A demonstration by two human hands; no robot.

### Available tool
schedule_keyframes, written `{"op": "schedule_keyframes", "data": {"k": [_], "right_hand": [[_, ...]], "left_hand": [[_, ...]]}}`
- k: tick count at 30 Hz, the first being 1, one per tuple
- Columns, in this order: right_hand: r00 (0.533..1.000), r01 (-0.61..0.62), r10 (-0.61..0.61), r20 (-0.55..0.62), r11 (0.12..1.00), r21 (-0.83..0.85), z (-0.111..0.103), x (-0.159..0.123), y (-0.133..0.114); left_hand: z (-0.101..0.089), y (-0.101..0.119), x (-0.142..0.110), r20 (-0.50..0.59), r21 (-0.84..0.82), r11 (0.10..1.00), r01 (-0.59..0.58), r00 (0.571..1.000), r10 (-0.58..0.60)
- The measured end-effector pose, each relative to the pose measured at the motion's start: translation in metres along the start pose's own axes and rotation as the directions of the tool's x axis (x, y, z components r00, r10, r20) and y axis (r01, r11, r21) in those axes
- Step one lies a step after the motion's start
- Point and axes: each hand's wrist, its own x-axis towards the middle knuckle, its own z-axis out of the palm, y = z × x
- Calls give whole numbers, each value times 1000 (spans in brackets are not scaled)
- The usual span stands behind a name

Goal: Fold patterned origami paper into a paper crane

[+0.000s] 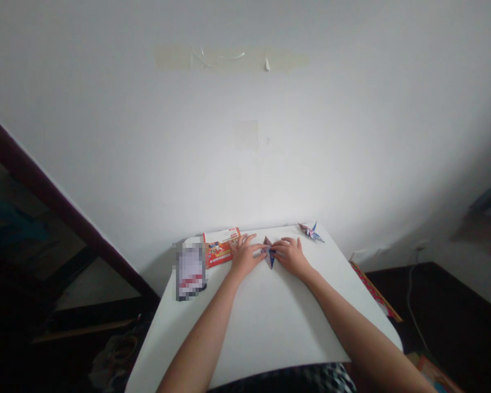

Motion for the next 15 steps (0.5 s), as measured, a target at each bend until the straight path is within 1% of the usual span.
{"op": "schedule_keyframes", "data": {"k": [4,8,15], "right_hand": [[1000,-3,2,10,999,32,-2,-1,-2],[1000,-13,13,13,1000,26,-4,-1,-4],[999,-24,23,37,1000,11,-5,-1,-7]], "left_hand": [[2,-3,1,15,-34,999,1,1000,-1],[1,-5,2,24,-76,997,-3,1000,5],[-2,-2,4,-10,-97,995,38,999,-40]]}}
